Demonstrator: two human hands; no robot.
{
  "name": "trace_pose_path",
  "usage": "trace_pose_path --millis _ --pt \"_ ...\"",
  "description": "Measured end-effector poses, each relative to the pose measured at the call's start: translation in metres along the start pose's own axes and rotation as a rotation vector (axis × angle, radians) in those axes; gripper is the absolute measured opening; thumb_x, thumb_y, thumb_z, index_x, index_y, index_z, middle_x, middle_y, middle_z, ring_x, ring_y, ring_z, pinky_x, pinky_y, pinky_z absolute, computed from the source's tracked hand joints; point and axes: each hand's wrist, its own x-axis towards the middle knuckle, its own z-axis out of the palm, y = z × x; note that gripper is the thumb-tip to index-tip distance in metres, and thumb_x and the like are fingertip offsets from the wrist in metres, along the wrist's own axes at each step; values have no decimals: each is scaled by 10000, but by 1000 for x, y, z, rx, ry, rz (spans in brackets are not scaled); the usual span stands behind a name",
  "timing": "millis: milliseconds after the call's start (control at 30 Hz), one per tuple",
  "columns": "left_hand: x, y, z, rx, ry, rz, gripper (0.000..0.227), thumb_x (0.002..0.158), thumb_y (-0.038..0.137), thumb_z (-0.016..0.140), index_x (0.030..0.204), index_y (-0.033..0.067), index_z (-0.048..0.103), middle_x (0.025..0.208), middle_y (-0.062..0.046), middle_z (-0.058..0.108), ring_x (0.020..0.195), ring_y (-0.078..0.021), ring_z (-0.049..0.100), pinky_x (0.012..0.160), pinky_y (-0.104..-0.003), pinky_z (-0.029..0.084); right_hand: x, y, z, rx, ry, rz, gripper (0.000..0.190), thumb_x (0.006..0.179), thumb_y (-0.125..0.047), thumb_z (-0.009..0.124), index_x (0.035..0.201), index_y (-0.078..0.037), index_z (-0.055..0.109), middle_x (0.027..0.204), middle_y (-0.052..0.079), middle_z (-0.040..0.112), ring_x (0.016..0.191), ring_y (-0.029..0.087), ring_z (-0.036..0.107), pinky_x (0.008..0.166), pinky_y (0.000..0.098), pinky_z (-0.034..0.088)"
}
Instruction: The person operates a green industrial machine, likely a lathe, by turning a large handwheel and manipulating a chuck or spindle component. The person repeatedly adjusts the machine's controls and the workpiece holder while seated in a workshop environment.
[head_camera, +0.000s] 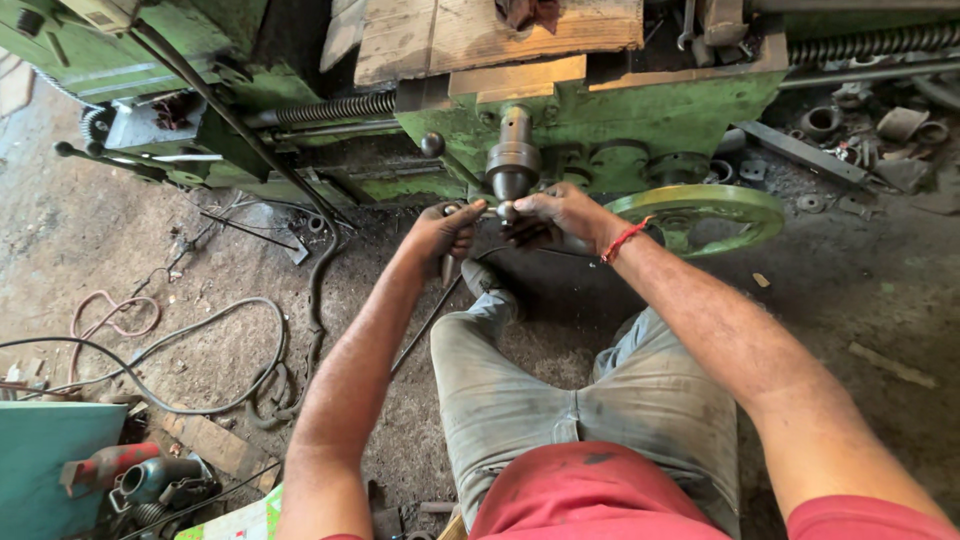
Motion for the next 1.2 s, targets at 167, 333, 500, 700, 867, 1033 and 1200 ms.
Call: trace_pose_path --millis 167,333,500,700,867,1033,1200 --pt "-6 7 4 77 6 36 344 912 309 788 826 134 504 627 55 482 496 -44 395 426 -210 305 2 6 -3 48 -23 -1 380 941 -252 677 1173 48 702 1054 196 757 956 310 761 833 459 633" --pt "-8 11 6 121 37 54 335 909 298 795 845 123 516 639 46 492 508 -52 414 435 -218 324 2 11 -6 119 -96 -47 417 956 -243 690 1230 71 664 1115 193 737 1006 309 750 862 463 629" --pt "-19 16 10 178 25 81 293 934 308 776 945 88 584 723 -12 584 572 -101 521 490 -251 422 -5 1 6 42 -35 -65 436 960 -303 727 1202 60 707 1131 134 755 1018 216 740 902 377 611" --pt "-21 6 7 -206 -131 193 284 973 253 593 1195 81 637 1081 -84 721 1014 -208 700 903 -360 588 -6 -46 16 -1029 71 15 549 811 -500 797 1024 5 763 877 152 770 772 246 735 712 432 595" --pt "8 -23 5 -710 -378 359 257 1084 264 563 1142 27 642 989 -106 672 1075 -293 654 1038 -439 516 9 -37 36 -1768 171 -8 468 673 -426 863 863 -6 777 870 205 743 843 370 731 790 463 591" --pt "25 -33 9 -962 -446 422 300 1077 289 531 1109 15 647 908 -94 643 1023 -298 631 1077 -463 510 4 -25 55 -1701 532 -37 312 741 -330 790 841 -35 779 872 210 742 862 395 728 798 492 583" --pt "21 -36 9 -986 -306 310 338 1077 353 474 1063 50 624 851 -48 618 990 -255 629 868 -315 378 9 -28 59 -1663 547 55 217 697 -248 767 802 -58 776 841 200 732 833 391 725 738 503 592"
